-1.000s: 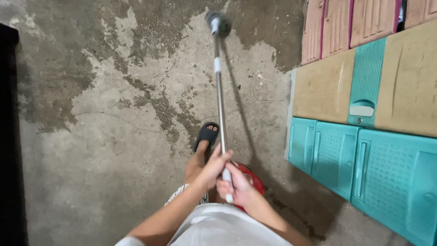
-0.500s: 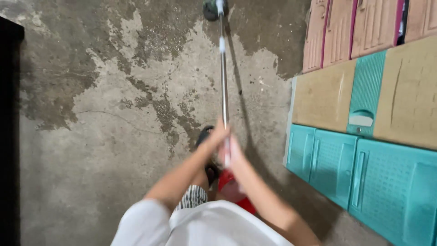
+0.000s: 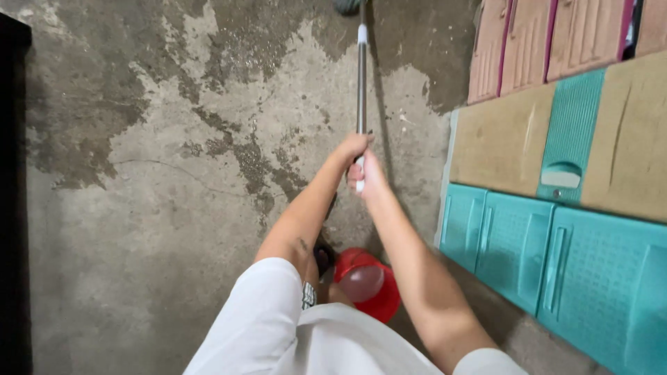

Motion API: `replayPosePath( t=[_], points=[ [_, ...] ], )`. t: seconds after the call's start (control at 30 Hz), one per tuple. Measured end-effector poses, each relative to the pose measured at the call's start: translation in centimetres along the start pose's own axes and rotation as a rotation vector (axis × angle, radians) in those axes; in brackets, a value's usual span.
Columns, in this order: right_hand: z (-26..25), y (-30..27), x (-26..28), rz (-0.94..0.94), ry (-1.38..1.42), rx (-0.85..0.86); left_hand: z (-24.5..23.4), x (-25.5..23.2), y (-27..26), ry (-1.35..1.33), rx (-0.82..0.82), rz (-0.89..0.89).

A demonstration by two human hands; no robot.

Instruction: Mopping the concrete floor using a mop and bucket.

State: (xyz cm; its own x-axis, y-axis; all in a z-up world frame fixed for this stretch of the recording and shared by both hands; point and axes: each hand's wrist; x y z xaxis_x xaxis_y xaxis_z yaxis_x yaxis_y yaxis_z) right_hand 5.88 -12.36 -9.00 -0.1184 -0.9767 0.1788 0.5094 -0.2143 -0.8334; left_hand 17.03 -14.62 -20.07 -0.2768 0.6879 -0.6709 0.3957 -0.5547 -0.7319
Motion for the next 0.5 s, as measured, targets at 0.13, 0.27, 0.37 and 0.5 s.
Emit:
replayPosePath(
  t=[0.13, 0.27, 0.37, 0.5],
  points=[
    [-0.7, -8.4, -3.7, 0.074, -0.203, -0.014, 1.0, 5.6, -12.1, -0.118, -0.018, 0.243],
    [-4.5, -22.6, -11.7, 0.180, -0.379, -0.255, 2.9, 9.4, -31.6, -0.359, -0.066, -0.029],
    [-8.7, -25.2, -14.7, 0.255, -0.467, -0.298, 3.8, 10.8, -36.8, -0.400, -0.118, -0.091],
    [-11.4, -17.5, -12.7, 0.311, -0.440, -0.143, 3.9, 12.7, -29.7, -0.344, -0.140, -0.075]
  ],
)
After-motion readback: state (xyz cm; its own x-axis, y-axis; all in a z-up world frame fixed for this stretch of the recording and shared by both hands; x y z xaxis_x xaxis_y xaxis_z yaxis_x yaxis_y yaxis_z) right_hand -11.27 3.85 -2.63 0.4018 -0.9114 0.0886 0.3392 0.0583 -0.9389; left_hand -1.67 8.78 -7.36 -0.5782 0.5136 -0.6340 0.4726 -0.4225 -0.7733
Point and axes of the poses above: each hand's wrist, its own y-axis towards the middle knuckle, its own z-axis out of the palm, x = y × z, and after that the axes turned 8 degrees about y, right-handed
